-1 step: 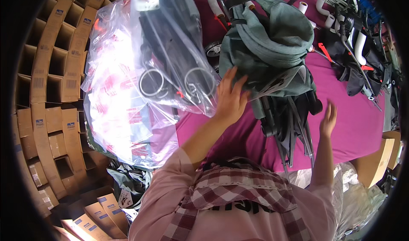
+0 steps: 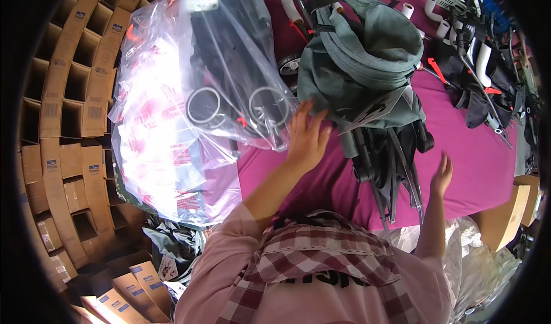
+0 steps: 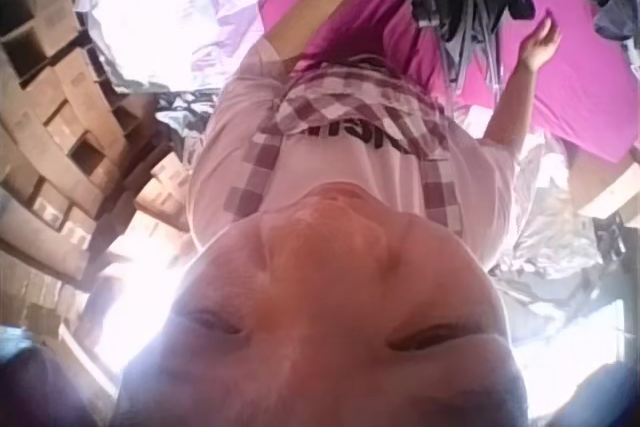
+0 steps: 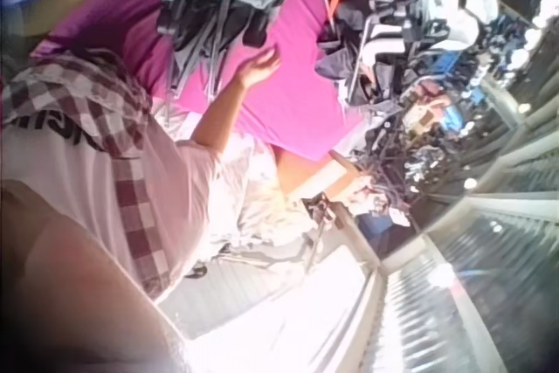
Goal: The person assembles baby strollers by attaching wheels to the frame and placing the seat onto the chassis. They then place the assembled stroller into a clear plastic bag and set it aside. The process is repeated for multiple units.
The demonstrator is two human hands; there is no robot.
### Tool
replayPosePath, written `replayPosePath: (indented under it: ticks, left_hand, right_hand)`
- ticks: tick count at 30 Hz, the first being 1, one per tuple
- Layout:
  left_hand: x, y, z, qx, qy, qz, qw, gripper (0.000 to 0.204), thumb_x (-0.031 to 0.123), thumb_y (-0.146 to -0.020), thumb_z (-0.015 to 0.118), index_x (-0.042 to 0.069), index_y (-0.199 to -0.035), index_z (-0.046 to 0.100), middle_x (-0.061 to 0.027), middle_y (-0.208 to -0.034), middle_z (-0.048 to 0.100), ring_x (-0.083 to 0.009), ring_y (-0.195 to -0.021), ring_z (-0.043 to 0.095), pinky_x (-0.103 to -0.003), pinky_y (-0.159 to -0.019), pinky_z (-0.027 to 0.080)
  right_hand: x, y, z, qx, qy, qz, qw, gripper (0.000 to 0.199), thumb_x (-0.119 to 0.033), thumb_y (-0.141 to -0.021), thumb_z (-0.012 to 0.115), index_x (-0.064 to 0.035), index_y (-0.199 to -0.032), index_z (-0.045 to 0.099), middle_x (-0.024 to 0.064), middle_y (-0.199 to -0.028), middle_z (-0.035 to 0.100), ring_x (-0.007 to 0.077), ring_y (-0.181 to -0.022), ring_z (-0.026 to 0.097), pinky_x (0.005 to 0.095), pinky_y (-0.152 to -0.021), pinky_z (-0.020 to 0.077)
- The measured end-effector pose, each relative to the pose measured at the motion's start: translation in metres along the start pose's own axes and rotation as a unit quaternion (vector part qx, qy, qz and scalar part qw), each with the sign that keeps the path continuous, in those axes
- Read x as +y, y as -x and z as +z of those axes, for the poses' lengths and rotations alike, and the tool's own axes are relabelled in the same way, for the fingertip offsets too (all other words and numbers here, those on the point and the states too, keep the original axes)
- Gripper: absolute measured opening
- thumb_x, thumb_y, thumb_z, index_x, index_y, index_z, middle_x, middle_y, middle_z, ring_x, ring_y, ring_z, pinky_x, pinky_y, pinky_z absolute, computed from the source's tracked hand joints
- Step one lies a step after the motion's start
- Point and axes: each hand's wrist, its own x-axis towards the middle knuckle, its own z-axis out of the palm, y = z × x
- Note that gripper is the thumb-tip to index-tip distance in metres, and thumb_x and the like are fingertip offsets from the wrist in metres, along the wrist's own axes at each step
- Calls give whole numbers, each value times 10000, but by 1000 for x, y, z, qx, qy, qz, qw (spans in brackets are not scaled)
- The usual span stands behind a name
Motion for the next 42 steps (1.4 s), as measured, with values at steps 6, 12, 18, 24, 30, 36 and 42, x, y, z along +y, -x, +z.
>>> replayPosePath:
  ticks: [6, 12, 18, 24, 30, 36, 42]
  left_hand:
    - [-57, 55, 7, -81, 28, -53, 995, 362, 165, -902, 644, 48, -1237, 574, -195, -1341, 512, -405, -1236, 495, -482, -1021, 427]
    - [-39, -4, 15, 43, 65, -98, 992, 355, 2, -883, 587, 17, -1234, 536, -219, -1258, 545, -407, -1174, 548, -468, -1009, 459]
    - [-36, -134, -62, 207, -9, 91, 974, 388, -57, -804, 604, 49, -1175, 569, -183, -1219, 557, -410, -1163, 535, -476, -971, 438]
    - [-189, -155, -78, 238, -153, -217, 934, 682, 155, -838, 687, 145, -1458, 402, -235, -1501, 384, -441, -1390, 343, -575, -1095, 315]
    - [-298, -148, -139, 27, -65, -347, 935, 587, 197, -864, 645, 136, -1421, 473, -181, -1419, 527, -433, -1351, 426, -513, -1063, 389]
    - [-293, -182, -171, 341, -56, -350, 871, 1048, 462, -743, 821, 100, -1542, 247, -290, -1477, 345, -484, -1328, 385, -554, -1093, 370]
    - [-324, -132, -206, 312, -126, -523, 783, 1127, 653, -726, 760, 92, -1550, 234, -269, -1510, 304, -455, -1372, 357, -562, -1100, 359]
  right_hand:
    - [97, 226, -106, 43, 253, 150, 955, 385, -336, -1024, 514, 24, -1087, 635, 233, -964, 655, 397, -958, 614, 475, -849, 460]
    - [51, 282, -62, -312, 225, 241, 891, 371, -419, -932, 632, -58, -1017, 646, 215, -852, 696, 450, -851, 676, 518, -735, 500]
    - [56, 282, -48, -365, 250, 305, 844, 453, -496, -898, 640, -72, -1057, 672, 251, -892, 704, 448, -903, 680, 546, -767, 517]
    - [14, 205, -43, -637, 409, 142, 638, 818, -733, -900, 451, 18, -1088, 714, 262, -1042, 709, 387, -1046, 673, 477, -943, 506]
    - [-34, 150, -25, -797, 357, 74, 481, 750, -725, -912, 438, -45, -1025, 733, 163, -960, 743, 347, -987, 696, 441, -917, 525]
    - [-196, 54, 83, -562, -148, -1, 814, 439, -187, -818, 784, -20, -1197, 639, 152, -956, 709, 311, -850, 698, 398, -783, 549]
    - [-317, 35, 202, -415, -163, -272, 853, 619, -161, -760, 801, -49, -1327, 577, 209, -1456, 445, 416, -1289, 487, 448, -1012, 464]
